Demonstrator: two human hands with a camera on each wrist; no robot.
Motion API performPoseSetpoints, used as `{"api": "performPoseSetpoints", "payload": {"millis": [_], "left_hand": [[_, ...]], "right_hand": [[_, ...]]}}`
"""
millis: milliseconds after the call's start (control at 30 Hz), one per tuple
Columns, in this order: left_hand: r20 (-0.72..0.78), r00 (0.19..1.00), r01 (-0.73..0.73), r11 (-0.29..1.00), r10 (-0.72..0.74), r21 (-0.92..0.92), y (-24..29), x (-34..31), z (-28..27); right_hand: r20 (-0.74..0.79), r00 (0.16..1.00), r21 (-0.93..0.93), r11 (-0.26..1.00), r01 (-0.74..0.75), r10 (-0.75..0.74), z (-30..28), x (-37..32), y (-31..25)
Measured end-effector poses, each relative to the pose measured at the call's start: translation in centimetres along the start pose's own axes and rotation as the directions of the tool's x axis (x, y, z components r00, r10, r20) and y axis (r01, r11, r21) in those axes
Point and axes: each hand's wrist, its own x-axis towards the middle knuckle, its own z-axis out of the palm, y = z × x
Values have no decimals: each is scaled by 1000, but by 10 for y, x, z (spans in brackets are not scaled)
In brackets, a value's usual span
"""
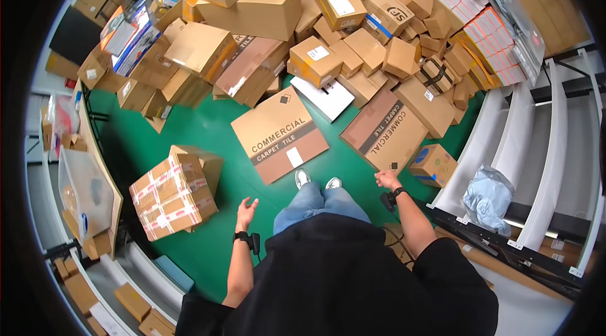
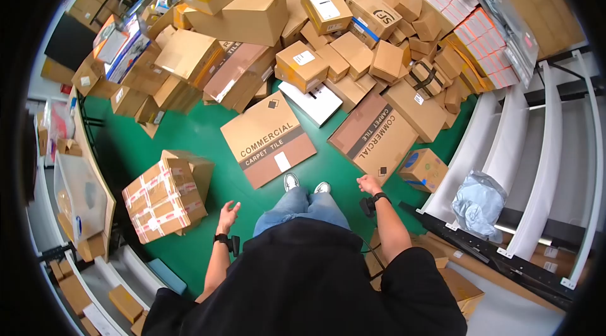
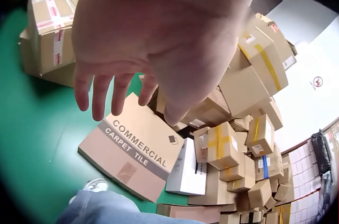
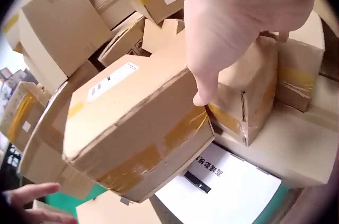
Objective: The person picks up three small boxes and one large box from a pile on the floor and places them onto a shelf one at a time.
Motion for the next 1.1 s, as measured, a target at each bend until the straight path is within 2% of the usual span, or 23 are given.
{"api": "performPoseSetpoints", "payload": {"millis": [33, 100, 133, 167, 233, 267, 300, 367, 400, 467, 500, 533, 600, 700, 733, 767, 800, 833, 867, 900, 933, 967, 1100], "left_hand": [[16, 999, 33, 999, -33, 12, 6, 12, 3], [60, 997, 53, 998, -55, 23, 22, 63, 18], [77, 995, 66, 997, -68, 28, 34, 76, 26], [86, 993, 74, 997, -76, 34, 51, 88, 29], [75, 993, 89, 992, -96, 94, 91, 106, 39], [63, 992, 98, 985, -108, 140, 118, 118, 50], [57, 993, 96, 985, -105, 141, 145, 130, 60], [113, 994, -7, 999, 2, 46, 203, 147, 84], [108, 994, 3, 999, -8, 47, 231, 158, 101], [66, 989, -130, 992, 129, 1, 288, 183, 137], [69, 992, -108, 994, 106, 21, 310, 196, 152], [74, 993, -93, 994, 97, -60, 334, 209, 171], [41, 992, -112, 981, 120, -158, 372, 251, 218], [19, 979, -197, 968, 203, -155, 406, 307, 279], [17, 982, -183, 959, 191, -216, 422, 315, 293], [14, 983, -172, 946, 183, -276, 436, 327, 303], [22, 986, -153, 950, 165, -271, 442, 344, 310], [-6, 990, -131, 910, 140, -393, 447, 361, 318], [-34, 993, -111, 854, 109, -509, 452, 374, 323], [33, 995, -59, 790, 99, -610, 465, 382, 315], [56, 998, 13, 790, 28, -613, 466, 397, 311], [82, 996, 82, 784, -40, -616, 465, 413, 307], [202, 979, 132, 730, 8, -671, 462, 440, 301]], "right_hand": [[38, 999, 4, 1000, 31, -31, -1, 19, -6], [153, 962, -181, 950, 253, -227, -4, 65, -28], [148, 951, -79, 955, 286, -272, -1, 87, -30], [150, 953, -76, 958, 278, -264, -1, 90, -45], [34, 930, -122, 922, 368, -366, -4, 102, -80], [61, 925, -105, 919, 379, -375, -5, 117, -90], [49, 932, -153, 919, 363, -360, -14, 104, -124], [41, 949, -253, 916, 313, -313, -24, 147, -157], [52, 949, -253, 915, 313, -310, -29, 171, -176], [-130, 870, -521, 779, 348, -476, -37, 233, -219], [-200, 814, -523, 762, 382, -546, -36, 275, -233], [-269, 752, -530, 745, 406, -601, -38, 319, -246], [-300, 798, -511, 794, 329, -523, -50, 375, -305], [-359, 680, -597, 718, 359, -639, -52, 445, -361], [-360, 653, -635, 688, 352, -667, -49, 460, -370], [-349, 669, -633, 691, 348, -656, -48, 466, -380], [-356, 702, -670, 692, 268, -617, -47, 468, -391], [-364, 730, -706, 683, 188, -578, -46, 472, -393], [-352, 743, -710, 680, 185, -570, -43, 477, -386], [-343, 714, -721, 659, 216, -610, -41, 481, -378], [-337, 680, -731, 636, 247, -652, -40, 483, -372], [-329, 686, -737, 630, 242, -649, -42, 481, -368], [-276, 759, -656, 693, 299, -589, -43, 464, -352]]}}
